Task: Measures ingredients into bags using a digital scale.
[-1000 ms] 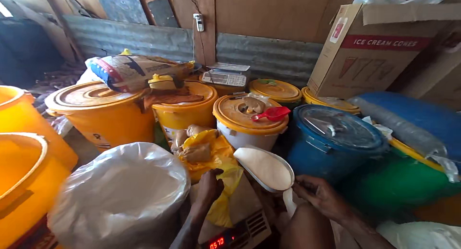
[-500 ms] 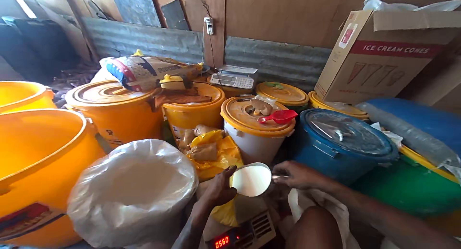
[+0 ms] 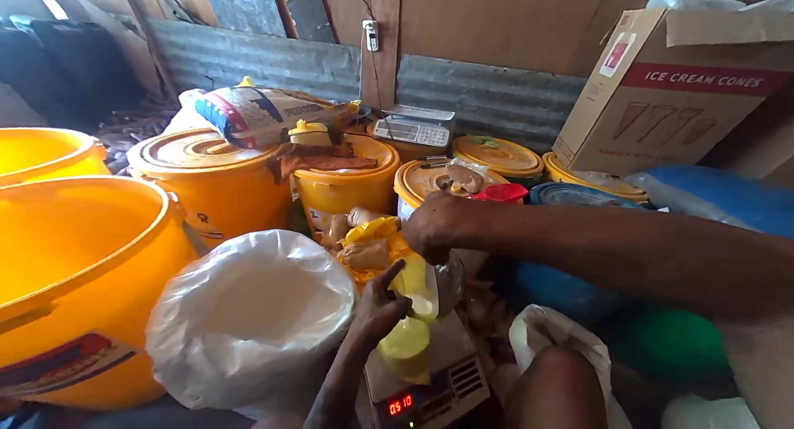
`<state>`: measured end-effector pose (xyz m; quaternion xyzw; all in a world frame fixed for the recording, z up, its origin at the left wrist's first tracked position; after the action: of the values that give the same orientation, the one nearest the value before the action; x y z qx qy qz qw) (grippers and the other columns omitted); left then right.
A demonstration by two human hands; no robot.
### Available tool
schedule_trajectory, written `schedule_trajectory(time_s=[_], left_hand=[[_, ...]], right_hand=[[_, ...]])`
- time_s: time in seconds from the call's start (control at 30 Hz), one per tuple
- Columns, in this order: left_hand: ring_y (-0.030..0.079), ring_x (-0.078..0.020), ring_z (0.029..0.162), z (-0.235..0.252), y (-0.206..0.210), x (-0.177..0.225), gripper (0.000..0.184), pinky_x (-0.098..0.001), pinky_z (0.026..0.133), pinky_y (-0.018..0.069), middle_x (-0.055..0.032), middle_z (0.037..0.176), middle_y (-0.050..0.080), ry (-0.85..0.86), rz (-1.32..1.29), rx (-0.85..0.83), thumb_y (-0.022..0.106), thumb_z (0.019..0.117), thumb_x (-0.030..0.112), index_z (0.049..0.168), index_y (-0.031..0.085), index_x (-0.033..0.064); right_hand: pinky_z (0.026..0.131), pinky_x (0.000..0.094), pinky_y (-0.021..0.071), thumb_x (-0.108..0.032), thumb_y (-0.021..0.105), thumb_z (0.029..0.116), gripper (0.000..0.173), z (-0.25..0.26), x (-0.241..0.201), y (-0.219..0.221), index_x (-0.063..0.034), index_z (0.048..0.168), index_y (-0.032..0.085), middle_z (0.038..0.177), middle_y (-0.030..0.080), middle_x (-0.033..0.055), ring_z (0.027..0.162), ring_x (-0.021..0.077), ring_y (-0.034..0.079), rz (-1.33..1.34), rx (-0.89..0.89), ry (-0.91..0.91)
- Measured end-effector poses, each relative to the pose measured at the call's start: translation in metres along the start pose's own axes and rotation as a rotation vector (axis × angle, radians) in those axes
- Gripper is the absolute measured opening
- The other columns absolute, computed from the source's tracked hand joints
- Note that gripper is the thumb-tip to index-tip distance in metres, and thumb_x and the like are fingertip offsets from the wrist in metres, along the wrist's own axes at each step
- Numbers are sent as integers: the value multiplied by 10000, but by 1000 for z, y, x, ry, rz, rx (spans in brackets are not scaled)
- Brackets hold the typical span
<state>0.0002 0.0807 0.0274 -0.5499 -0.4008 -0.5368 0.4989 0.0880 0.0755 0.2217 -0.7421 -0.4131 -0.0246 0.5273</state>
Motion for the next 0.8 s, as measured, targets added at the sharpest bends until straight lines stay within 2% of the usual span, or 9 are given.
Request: schedule_trajectory(time_s=[0.13, 0.23, 0.33, 0.4, 0.5, 0.57, 0.63, 0.7, 0.8], left_hand=[[724, -192, 767, 2, 3, -20, 755, -406, 696, 628, -141, 1251, 683, -61, 247, 42, 656, 800, 47, 1530, 466, 86], [727, -217, 799, 3, 13, -26, 777, -438, 736, 623, -164, 1249, 678, -58, 315, 21, 652, 812, 68, 1557, 429, 99], [733, -206, 802, 2, 18, -22, 790, -418, 739, 634, -159, 1328, 643, -47, 307, -7, 666, 852, 85, 1587, 379, 132], [731, -190, 797, 0, 16, -19, 758, -396, 728, 634, -158, 1379, 616, -33, 294, -1, 688, 908, 167, 1592, 365, 130], [733, -172, 806, -3, 6, -18, 760, -370, 716, 636, -142, 1430, 591, -23, 278, 58, 711, 949, 356, 1591, 364, 146], [728, -182, 802, -5, -2, -16, 776, -378, 705, 628, -143, 1419, 598, -27, 267, 108, 713, 954, 392, 1601, 348, 165], [724, -192, 815, -10, -11, -14, 754, -386, 706, 624, -136, 1417, 597, -43, 249, 164, 710, 966, 385, 1595, 354, 170], [716, -193, 822, -13, -19, -13, 712, -389, 704, 618, -122, 1399, 602, -57, 257, 222, 679, 986, 406, 1581, 366, 171], [710, -199, 814, -14, -27, -16, 663, -405, 705, 619, -123, 1357, 616, -55, 284, 303, 650, 1005, 411, 1558, 397, 149]], right_hand=[[710, 579, 525, -253, 775, 885, 212, -3, 30, 11, -58, 948, 725, 864, 690, 140, 818, 339, 673, 49, -69, 31], [723, 583, 508, -345, 747, 936, 225, -27, 69, 27, -120, 949, 743, 852, 674, 100, 825, 311, 661, 106, 37, -38], [682, 472, 542, -299, 737, 954, 138, -54, 121, 56, -175, 895, 756, 766, 667, 3, 722, 189, 648, 293, 220, -137], [571, 377, 508, -282, 709, 965, 122, -67, 157, 86, -198, 880, 733, 699, 634, -44, 614, 117, 599, 477, 311, -204], [486, 276, 532, -351, 658, 964, 152, -85, 191, 148, -227, 983, 744, 720, 665, -73, 560, 53, 600, 690, 452, -194], [618, 326, 544, -78, 685, 969, 140, -108, 172, 163, -24, 1093, 720, 830, 694, 94, 657, 167, 630, 851, 382, 124], [749, 291, 525, 37, 638, 973, 257, -119, 148, 180, 76, 1227, 629, 947, 679, 168, 786, 188, 625, 958, 323, 471], [733, 285, 545, 52, 634, 955, 322, -124, 154, 229, 115, 1264, 569, 923, 667, 170, 771, 160, 633, 1141, 468, 404], [700, 196, 569, -173, 642, 933, 458, -120, 166, 307, 2, 1343, 541, 941, 689, 8, 767, 21, 659, 1333, 602, 219]])
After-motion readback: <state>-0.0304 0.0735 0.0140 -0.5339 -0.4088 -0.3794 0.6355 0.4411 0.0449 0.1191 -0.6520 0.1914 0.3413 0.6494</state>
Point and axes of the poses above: each hand's wrist, its own z-axis towards the middle knuckle, its own y-axis out of the palm, x = y × z, the point moved 4 cm from there along z, towards the middle knuckle
